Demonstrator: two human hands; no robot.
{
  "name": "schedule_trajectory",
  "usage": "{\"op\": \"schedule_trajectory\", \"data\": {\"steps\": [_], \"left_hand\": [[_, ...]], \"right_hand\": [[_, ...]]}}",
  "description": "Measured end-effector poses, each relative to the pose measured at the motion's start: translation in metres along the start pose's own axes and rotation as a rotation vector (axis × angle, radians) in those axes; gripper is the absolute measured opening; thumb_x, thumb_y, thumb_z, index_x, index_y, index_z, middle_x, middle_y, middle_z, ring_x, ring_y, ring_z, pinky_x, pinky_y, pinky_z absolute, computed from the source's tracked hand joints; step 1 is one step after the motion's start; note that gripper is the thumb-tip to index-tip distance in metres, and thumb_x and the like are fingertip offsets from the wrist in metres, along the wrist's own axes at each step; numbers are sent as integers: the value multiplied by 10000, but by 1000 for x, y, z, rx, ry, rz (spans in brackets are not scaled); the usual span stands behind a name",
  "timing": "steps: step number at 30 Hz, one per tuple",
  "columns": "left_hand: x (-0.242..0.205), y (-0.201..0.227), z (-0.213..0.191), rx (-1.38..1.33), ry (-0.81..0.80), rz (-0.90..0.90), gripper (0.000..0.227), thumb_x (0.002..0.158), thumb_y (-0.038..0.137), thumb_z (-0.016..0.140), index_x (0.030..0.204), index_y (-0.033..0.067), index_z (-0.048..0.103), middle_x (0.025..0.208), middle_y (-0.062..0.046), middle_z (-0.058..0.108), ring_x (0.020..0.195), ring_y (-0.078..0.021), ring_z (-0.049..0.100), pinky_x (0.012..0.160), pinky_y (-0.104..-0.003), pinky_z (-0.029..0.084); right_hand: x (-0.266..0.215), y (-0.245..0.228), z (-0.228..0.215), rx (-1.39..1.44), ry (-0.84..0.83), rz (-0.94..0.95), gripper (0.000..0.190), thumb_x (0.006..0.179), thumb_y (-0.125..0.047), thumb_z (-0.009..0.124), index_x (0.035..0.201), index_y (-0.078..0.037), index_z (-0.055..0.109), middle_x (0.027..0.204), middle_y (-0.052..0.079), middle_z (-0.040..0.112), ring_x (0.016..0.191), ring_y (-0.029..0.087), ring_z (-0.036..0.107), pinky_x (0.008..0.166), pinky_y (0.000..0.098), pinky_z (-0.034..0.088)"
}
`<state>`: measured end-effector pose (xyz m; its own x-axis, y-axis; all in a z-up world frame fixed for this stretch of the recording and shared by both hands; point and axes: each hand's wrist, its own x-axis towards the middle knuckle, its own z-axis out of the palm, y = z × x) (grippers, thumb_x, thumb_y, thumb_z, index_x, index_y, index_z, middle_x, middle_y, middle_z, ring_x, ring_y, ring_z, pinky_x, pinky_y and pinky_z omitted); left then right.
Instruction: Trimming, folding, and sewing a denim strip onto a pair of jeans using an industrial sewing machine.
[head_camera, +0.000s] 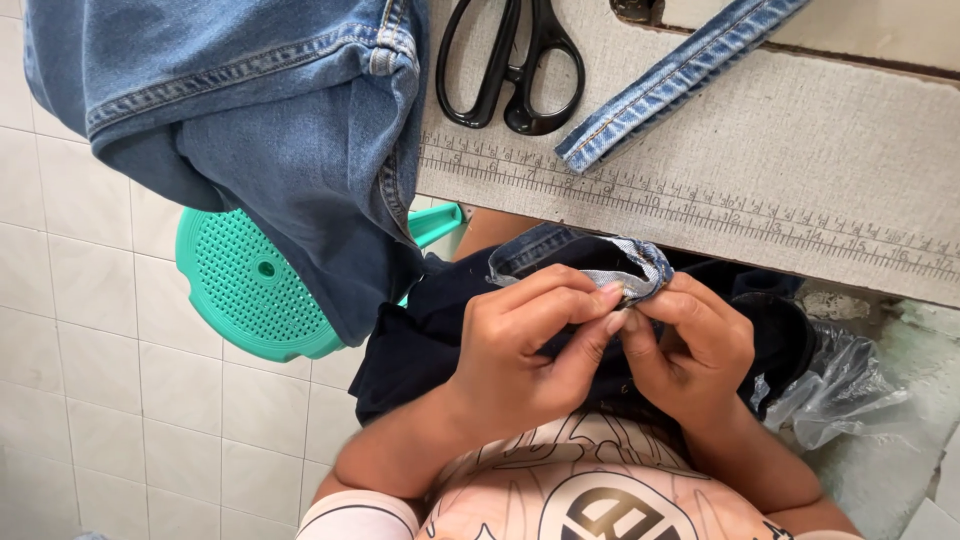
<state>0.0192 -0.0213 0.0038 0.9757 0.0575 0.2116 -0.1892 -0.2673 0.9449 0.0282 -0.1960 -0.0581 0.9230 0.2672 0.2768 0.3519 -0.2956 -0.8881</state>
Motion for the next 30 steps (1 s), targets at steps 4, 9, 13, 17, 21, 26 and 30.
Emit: {"op": "schedule_trajectory", "data": {"steps": [4,9,13,17,21,26,30], "left_hand": [[7,2,-15,-5,-100,-48,71,967,63,673,1007,7,656,998,-122,727,875,-240,730,795,-311,602],[8,-9,-16,-26,-220,-297,312,962,276,685,1200,74,678,958,9,713,602,-75,438,588,-230,429],[10,-12,-11,-19,-148,-244,154,968,215,678,897,80,654,791,-5,666,691,-127,596,642,-274,472],[12,1,-11,-104,-96,-129,209,990,155,642,826,58,556,720,-30,530,619,-142,455,580,-290,385],[11,4,-10,-242,-111,-128,212,1008,186,613,850,53,564,759,-58,563,647,-164,496,613,-303,408],[25,5,-24,-209,-302,35,69,949,45,563,972,5,512,941,-139,555,804,-278,541,746,-360,465],[43,18,-31,-164,-504,181,213,880,-58,474,1089,-32,504,1033,-182,555,902,-366,584,798,-403,502]], "right_hand": [[7,-6,-1,48,-14,45,118,977,-73,610,932,32,639,922,173,657,715,202,592,659,285,470],[17,-19,4,68,-109,101,181,986,-100,583,838,-17,645,730,79,568,611,167,482,581,274,381],[15,-21,6,166,-97,142,98,972,-48,604,915,12,656,826,115,641,688,181,583,637,265,472],[0,-13,1,132,-24,4,135,927,-65,614,847,38,649,788,171,665,681,246,640,672,304,537],[0,-15,-5,112,29,-93,164,894,-86,632,805,51,636,719,179,620,604,247,607,586,297,514],[25,-38,-28,75,-267,119,203,930,-197,617,840,-16,634,783,101,608,670,193,575,657,265,457],[30,-36,-50,-54,-393,69,221,888,-235,687,986,-40,718,1046,106,766,964,210,756,894,302,581]]}}
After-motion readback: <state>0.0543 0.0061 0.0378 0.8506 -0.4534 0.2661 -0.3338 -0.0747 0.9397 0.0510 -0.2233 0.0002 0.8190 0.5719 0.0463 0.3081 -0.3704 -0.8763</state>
